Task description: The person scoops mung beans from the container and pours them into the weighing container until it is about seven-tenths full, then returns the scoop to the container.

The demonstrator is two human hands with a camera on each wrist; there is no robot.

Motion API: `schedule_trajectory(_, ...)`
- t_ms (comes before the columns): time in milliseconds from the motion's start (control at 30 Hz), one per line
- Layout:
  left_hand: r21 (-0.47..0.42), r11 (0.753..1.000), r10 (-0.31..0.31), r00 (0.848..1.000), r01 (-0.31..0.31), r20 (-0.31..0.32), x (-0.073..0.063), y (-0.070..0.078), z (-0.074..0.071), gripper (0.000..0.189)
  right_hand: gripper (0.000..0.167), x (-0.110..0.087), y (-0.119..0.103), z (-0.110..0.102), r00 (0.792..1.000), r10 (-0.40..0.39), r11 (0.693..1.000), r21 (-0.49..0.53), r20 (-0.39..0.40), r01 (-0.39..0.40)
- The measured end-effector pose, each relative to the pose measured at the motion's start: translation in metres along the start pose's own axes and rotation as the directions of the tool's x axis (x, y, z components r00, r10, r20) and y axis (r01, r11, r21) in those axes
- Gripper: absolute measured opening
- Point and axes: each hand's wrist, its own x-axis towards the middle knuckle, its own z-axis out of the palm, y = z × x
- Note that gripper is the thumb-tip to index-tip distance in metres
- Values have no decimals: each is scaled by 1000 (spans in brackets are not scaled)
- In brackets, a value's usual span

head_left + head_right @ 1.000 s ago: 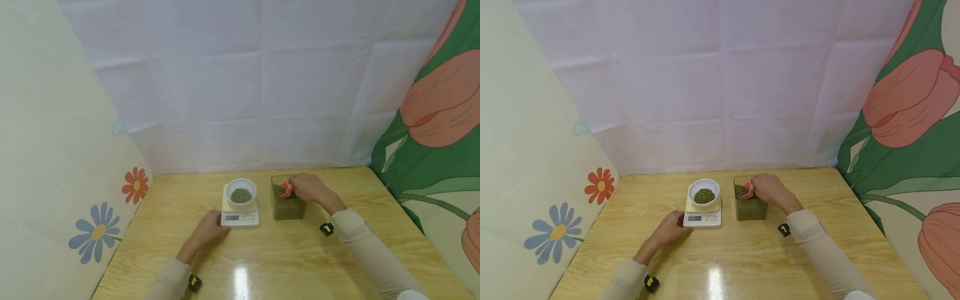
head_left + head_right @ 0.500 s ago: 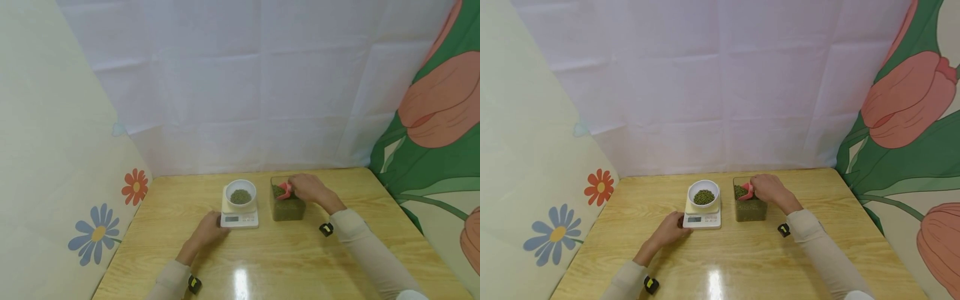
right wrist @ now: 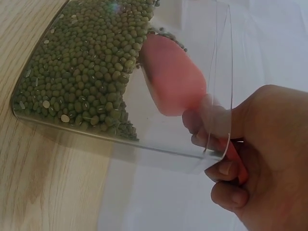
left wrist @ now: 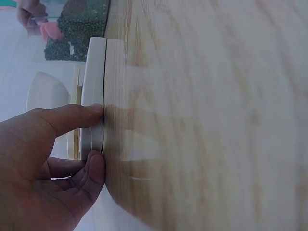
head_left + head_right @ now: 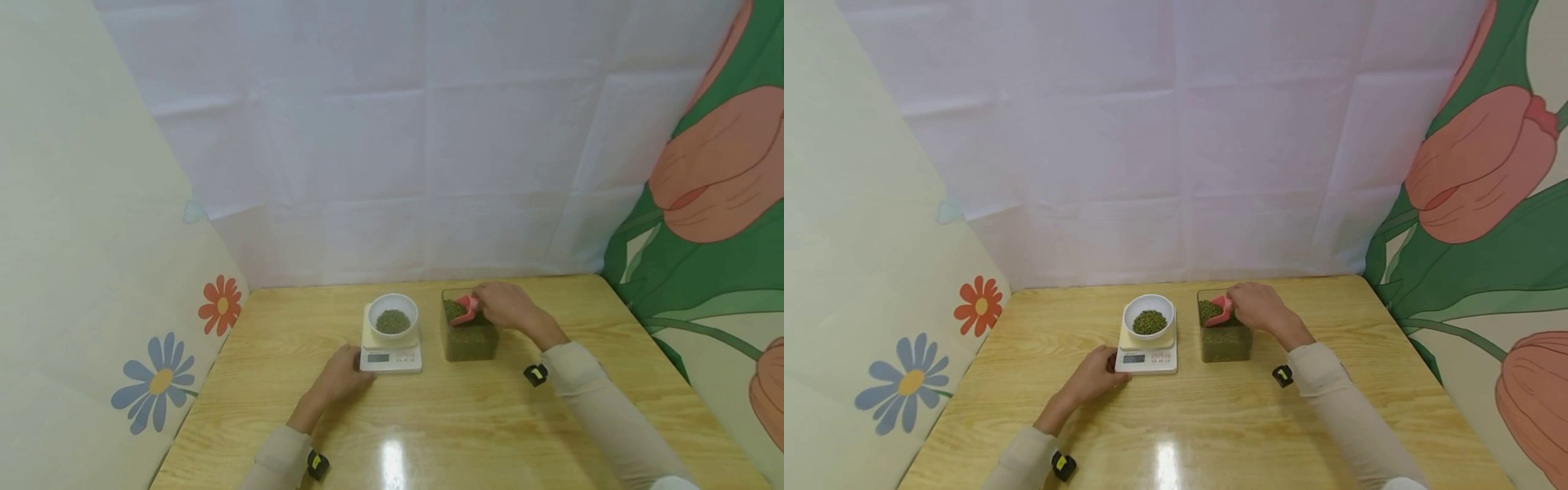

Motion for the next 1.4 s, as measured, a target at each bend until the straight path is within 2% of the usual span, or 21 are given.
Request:
schedule_trajectory(500,-10,1000,18,1000,-18,15,2,0,-1,31,16,-4,10,5,999,34,998,57,-26,-33)
schedule_trajectory(900,3,999,32,999,-32,20,3,-2,0,33,18,-8,16,7,998,54,995,86,-18,-52)
schedule_trajectory(1133,-17,1000,4,1000,-4,28,3,-2,0,34,14,-9,18,7,998,40,994,108,-44,-35)
schedule_trajectory(1400,-1,1000,-1,1000,1,22,2,-1,0,33,16,-10,18,6,997,41,992,125,-62,-33)
